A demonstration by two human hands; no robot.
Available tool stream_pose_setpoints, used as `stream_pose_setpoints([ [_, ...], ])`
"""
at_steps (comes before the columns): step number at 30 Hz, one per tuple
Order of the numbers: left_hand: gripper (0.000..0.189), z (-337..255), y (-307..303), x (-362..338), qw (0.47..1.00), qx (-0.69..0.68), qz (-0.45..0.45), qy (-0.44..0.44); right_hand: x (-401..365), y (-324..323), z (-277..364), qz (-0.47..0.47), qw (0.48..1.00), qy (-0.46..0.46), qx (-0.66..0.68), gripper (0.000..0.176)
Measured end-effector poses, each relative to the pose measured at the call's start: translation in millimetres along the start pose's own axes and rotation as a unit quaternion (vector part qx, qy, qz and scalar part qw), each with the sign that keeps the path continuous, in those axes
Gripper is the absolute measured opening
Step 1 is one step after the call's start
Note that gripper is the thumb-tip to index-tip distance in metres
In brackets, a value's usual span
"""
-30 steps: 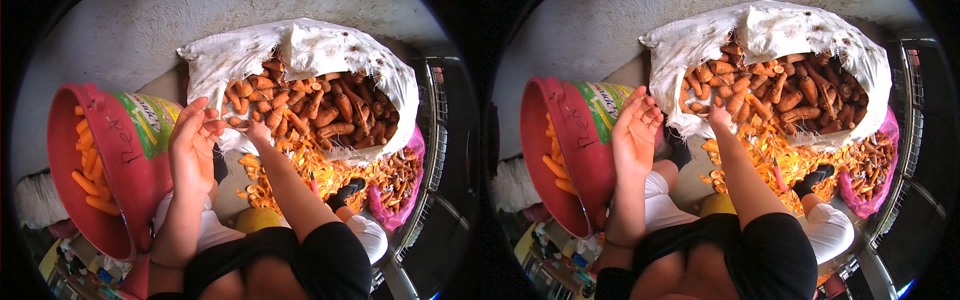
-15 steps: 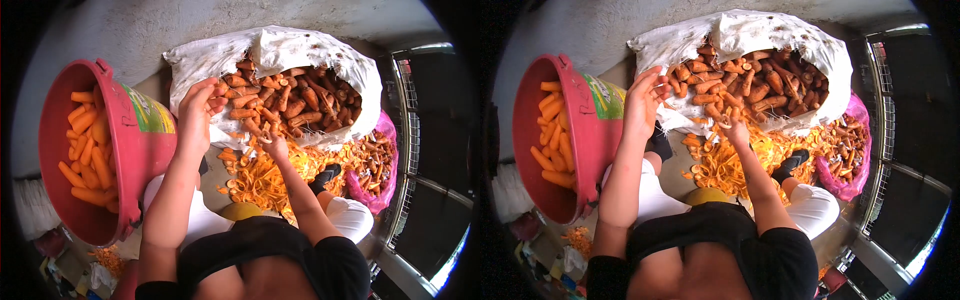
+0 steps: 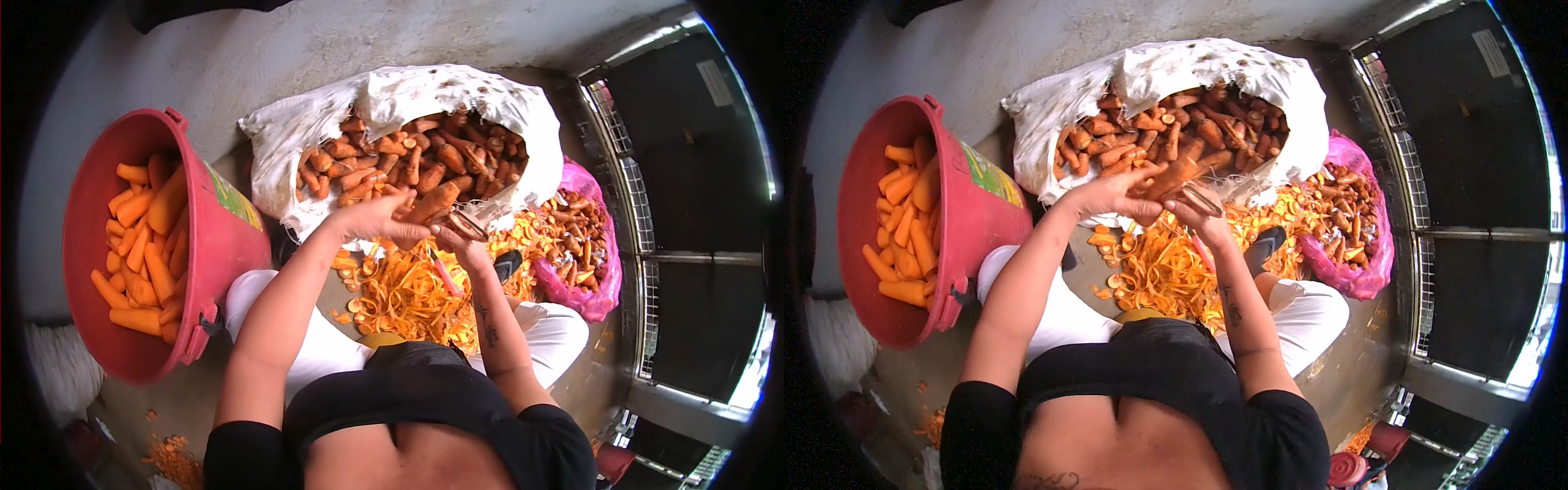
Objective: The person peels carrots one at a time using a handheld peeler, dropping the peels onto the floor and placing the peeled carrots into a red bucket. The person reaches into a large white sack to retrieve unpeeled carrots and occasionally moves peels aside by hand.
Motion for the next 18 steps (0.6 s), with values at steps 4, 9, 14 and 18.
stream_pose_setpoints([
  [4,0.064,-3,26,-5,0.996,-0.062,0.059,-0.027,-14,-7,7,-0.048,0.982,0.020,0.182,0.018],
  [9,0.040,-14,25,-27,0.905,0.380,-0.188,0.032,-7,-97,-136,-0.203,0.943,0.026,-0.261,0.028],
  [14,0.039,-8,15,-23,0.845,0.483,-0.219,0.062,-58,-94,-234,-0.127,0.822,0.198,-0.519,0.053],
  [18,0.056,-9,14,-14,0.846,0.480,-0.222,0.068,-71,-97,-325,-0.048,0.766,0.186,-0.613,0.038],
])
Point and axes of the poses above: each hand's wrist, its own x-axis towards the middle knuckle, its own y-axis out of the palm, z = x × y, the point moved 3 cm from there along x, towards the middle knuckle, and after that the axes turned 4 degrees about -z, right-handed, at the moved point
